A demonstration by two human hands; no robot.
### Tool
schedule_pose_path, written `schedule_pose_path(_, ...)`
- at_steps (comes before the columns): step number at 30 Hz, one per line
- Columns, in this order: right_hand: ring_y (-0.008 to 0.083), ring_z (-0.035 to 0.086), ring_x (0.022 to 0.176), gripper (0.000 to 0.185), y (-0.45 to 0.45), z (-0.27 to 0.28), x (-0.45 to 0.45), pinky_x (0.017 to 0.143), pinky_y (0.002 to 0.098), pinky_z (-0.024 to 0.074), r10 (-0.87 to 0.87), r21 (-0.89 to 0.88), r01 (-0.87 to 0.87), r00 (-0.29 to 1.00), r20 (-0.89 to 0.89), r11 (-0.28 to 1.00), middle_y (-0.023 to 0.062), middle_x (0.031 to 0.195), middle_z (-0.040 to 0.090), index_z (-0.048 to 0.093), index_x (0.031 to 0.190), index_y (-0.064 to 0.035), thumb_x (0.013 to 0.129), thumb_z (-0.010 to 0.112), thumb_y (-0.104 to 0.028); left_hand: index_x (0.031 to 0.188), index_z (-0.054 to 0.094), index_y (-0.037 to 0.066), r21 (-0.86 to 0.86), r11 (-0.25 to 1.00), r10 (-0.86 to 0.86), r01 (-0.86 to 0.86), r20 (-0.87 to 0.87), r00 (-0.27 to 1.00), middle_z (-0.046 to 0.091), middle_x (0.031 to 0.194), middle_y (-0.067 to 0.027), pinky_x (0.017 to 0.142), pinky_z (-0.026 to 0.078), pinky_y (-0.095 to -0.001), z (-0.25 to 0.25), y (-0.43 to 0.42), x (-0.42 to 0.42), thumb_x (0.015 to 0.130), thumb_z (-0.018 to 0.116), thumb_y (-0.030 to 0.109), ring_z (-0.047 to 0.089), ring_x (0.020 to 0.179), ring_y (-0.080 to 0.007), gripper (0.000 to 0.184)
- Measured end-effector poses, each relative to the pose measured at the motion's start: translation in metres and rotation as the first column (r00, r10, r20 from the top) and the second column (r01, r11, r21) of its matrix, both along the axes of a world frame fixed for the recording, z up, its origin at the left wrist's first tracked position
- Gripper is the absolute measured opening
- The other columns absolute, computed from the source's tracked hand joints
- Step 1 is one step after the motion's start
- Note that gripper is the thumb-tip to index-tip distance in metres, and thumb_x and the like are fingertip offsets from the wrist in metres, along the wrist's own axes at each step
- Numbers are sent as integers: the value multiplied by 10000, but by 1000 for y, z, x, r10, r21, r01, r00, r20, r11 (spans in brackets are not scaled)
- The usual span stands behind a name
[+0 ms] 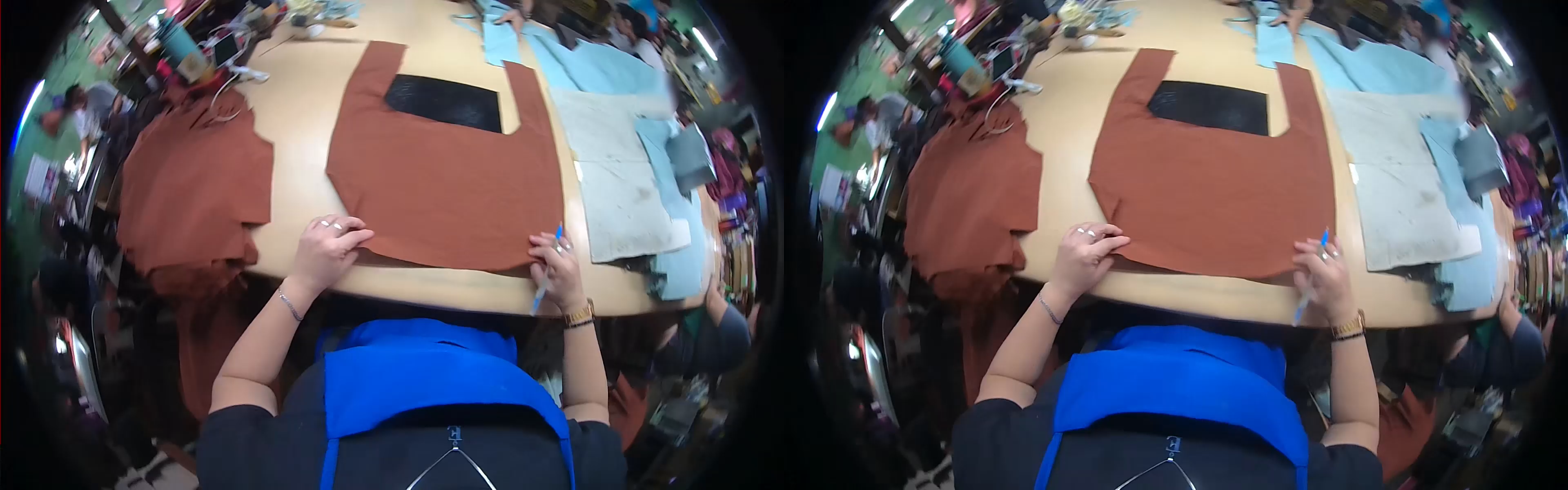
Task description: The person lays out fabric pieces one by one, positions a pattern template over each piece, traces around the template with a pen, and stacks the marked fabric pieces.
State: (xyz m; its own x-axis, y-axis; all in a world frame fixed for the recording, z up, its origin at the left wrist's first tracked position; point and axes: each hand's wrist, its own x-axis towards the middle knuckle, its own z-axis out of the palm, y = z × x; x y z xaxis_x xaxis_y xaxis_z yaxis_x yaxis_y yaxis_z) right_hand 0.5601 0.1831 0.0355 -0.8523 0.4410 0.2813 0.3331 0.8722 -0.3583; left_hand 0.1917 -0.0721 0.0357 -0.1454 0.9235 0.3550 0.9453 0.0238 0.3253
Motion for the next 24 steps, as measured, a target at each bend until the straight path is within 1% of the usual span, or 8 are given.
schedule_pose_path(4, 335, 575, 1184, 389, -17, 6, 1, 1112, 561, 299, -37, -92, 36, 999, -8, 995, 111, 1219, 657, 643, 1010, -91, 701, 826, -239, 1142, 671, 121, 26, 999, 46, -47, 41, 998, 641, 1215, -119, 945, 457, -420, 10, -11, -8, 837, 699, 413, 612, 1086, -313, 423)
schedule_pose_path(9, 345, 569, 1201, 416, -17, -9, -2, 1106, 560, 311, -89, -122, 81, 994, -67, 989, 114, 1246, 643, 635, 1031, -77, 702, 834, -235, 1403, 474, 108, -21, 883, 468, -468, 36, 883, 465, 1430, -195, 1087, 337, -478, -31, 12, -94, 929, 576, 456, 456, 1304, -365, 597)
schedule_pose_path(12, 348, 578, 1188, 414, -19, -12, -1, 1089, 541, 340, -94, -85, 89, 994, -58, 992, 121, 1244, 643, 634, 1042, -71, 709, 830, -222, 1441, 432, 72, -190, 840, 458, -509, -256, 851, 408, 1480, -212, 1143, 278, -483, -27, 19, -95, 947, 552, 425, 376, 1372, -393, 619)
schedule_pose_path(16, 343, 591, 1161, 399, -7, -6, 24, 1056, 482, 388, -144, 39, 146, 988, -60, 989, 144, 1226, 648, 640, 1081, -62, 750, 813, -200, 1429, 437, 52, -262, 929, 252, -261, -65, 965, 398, 1485, -222, 1145, 290, -451, -8, -25, -61, 930, 588, 393, 353, 1384, -400, 623)
schedule_pose_path(17, 341, 587, 1159, 410, 1, -7, 37, 1048, 458, 396, -325, -25, 324, 940, -104, 946, 155, 1229, 641, 634, 1109, -54, 767, 806, -202, 1394, 484, 43, -232, 958, 173, -167, 6, 985, 442, 1450, -227, 1121, 332, -445, 0, -43, -53, 920, 609, 374, 403, 1350, -399, 591)
schedule_pose_path(18, 340, 584, 1158, 422, 13, -8, 54, 1039, 434, 404, -508, -90, 500, 850, -142, 861, 166, 1231, 634, 628, 1137, -47, 784, 799, -204, 1075, 671, 26, -136, 980, 150, -143, 45, 988, 648, 1120, -211, 893, 500, -437, 12, -57, -46, 892, 653, 318, 611, 1064, -374, 345)
schedule_pose_path(20, 320, 562, 1177, 472, 35, -14, 89, 1028, 385, 412, -774, -157, 764, 585, -242, 626, 177, 1268, 601, 587, 1218, -25, 832, 775, -219, 622, 561, 79, -129, 977, 162, -168, -55, 985, 560, 606, -88, 499, 449, -397, 25, -78, -37, 821, 728, 219, 588, 565, -284, 295)
schedule_pose_path(24, 253, 508, 1199, 687, 104, -56, 151, 996, 332, 420, -893, -606, 691, 133, -430, 394, 135, 1372, 507, 385, 1428, -20, 893, 731, -278, 853, 692, 82, 66, 995, 65, -70, 87, 994, 653, 857, -94, 723, 522, -397, 21, -49, 4, 723, 796, 175, 645, 828, -280, 191)
